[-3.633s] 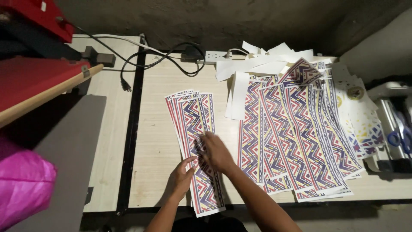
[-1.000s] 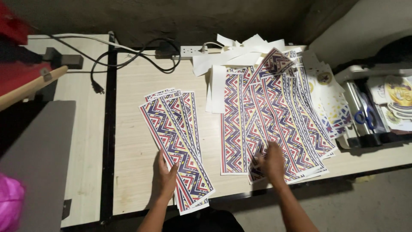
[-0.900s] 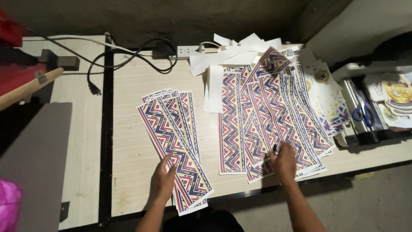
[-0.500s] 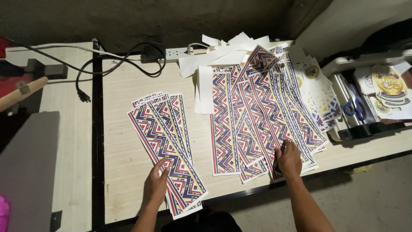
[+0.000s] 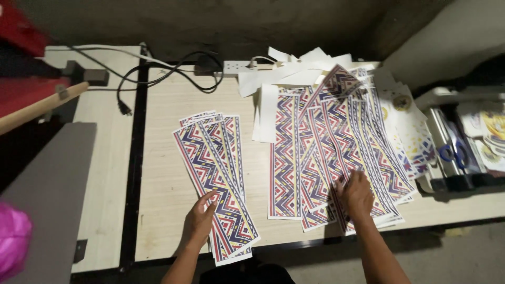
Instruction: The person uses scissors to cut a large sheet of patterned paper into multiple vertical strips. After cutting, they stack the strips and arrange them on the table.
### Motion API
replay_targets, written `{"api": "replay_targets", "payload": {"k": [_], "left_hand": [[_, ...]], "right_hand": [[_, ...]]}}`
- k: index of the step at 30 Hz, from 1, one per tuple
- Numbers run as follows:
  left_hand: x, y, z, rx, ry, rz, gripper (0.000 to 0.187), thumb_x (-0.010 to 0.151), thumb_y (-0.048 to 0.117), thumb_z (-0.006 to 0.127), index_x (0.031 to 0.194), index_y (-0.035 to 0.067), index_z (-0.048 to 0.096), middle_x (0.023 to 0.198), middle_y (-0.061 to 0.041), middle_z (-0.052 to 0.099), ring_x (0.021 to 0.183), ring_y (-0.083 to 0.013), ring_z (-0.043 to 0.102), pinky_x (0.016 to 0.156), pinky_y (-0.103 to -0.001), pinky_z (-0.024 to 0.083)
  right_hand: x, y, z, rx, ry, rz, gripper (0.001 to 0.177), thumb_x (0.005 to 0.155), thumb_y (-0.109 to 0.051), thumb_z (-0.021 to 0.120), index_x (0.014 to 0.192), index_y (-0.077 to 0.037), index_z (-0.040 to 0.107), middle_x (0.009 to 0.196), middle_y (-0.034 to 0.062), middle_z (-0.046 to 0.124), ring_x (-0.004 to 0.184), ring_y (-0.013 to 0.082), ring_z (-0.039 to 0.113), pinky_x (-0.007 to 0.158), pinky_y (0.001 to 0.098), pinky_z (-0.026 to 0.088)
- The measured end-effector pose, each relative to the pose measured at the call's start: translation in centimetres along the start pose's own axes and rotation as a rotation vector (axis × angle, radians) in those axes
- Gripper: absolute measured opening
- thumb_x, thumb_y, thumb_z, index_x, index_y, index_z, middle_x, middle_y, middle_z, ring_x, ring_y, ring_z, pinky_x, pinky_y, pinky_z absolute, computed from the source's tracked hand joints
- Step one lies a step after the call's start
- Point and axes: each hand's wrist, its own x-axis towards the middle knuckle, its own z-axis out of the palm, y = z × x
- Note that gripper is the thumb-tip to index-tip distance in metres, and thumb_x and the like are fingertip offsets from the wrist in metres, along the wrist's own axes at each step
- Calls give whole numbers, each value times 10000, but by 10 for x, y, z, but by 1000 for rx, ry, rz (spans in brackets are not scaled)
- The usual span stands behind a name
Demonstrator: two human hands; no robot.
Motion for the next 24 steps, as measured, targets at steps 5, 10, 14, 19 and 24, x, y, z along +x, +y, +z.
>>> {"api": "replay_targets", "payload": {"k": [5,10,14,19,24], "left_hand": [[40,-49,7,-249,-30,95,418,978,212,598,1391,160,627,1396,-97,643,1112,-157,681,905,-313,571],[66,-91,15,-329,1,432,382,1003,164,629,1369,54,637,1388,-157,662,1257,-186,597,1050,-307,445],[50,-64,14,-356,-18,224,388,971,182,627,1347,86,637,1358,-96,675,1227,-198,628,1039,-344,499],[50,-69,16,-320,-11,254,387,978,194,629,1355,106,617,1366,-71,655,1268,-176,597,1070,-346,483],[42,-54,12,-258,-33,164,399,979,222,618,1369,139,617,1376,-89,650,1257,-202,613,1067,-360,505]], "right_hand": [[-9,-10,-6,42,-74,155,435,868,-424,688,1125,-74,660,1123,216,681,1013,422,667,781,527,536],[-9,1,4,71,-217,238,201,1047,-256,583,1103,-100,698,1087,185,722,989,392,691,855,517,543],[4,18,20,30,-332,293,234,1035,-298,633,1052,-89,738,1051,182,748,896,367,710,784,490,556],[17,-35,-19,71,-231,146,217,1017,-307,690,1043,-101,755,1092,143,761,814,291,736,718,414,578],[13,-189,-102,795,-575,283,331,1008,-291,550,1160,-22,669,1498,234,541,901,288,751,605,336,621]]}}
